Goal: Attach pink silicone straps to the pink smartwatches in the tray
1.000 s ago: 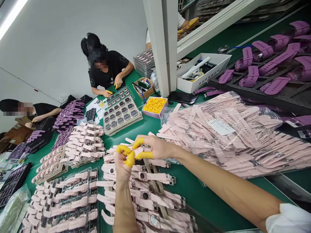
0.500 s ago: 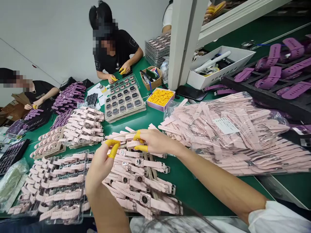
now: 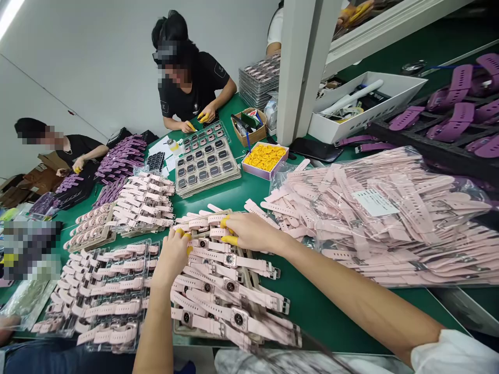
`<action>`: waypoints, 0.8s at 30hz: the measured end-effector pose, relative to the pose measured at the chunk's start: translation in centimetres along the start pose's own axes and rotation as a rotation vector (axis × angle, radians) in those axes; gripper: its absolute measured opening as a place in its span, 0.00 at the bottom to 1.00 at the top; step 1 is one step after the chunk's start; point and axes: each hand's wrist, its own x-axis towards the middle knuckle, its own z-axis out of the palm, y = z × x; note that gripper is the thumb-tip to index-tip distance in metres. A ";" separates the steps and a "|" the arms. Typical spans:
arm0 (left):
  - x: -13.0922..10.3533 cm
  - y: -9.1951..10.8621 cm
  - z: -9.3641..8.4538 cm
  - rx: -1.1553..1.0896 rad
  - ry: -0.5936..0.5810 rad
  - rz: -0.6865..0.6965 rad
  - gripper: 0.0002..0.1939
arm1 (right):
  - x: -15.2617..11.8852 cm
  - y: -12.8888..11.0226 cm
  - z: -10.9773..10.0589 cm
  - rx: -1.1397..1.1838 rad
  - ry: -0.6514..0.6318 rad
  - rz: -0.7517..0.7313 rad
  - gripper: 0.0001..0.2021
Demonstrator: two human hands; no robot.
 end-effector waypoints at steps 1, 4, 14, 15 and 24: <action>0.0 0.0 -0.3 0.005 0.001 0.005 0.12 | 0.0 0.0 0.1 0.000 -0.002 0.009 0.07; -0.4 -0.1 -1.1 0.010 -0.012 0.043 0.15 | 0.1 0.0 0.5 -0.018 -0.056 0.039 0.06; -6.3 -2.6 -5.0 0.027 0.132 -0.008 0.12 | -0.8 -0.4 -1.1 0.277 0.028 0.038 0.09; -7.1 -2.6 -5.5 0.027 0.192 0.004 0.12 | -1.0 -1.0 -1.4 0.394 0.086 0.027 0.14; -8.1 0.1 -7.6 -0.006 0.441 0.012 0.15 | -1.8 -6.3 0.4 0.607 -0.090 -0.027 0.11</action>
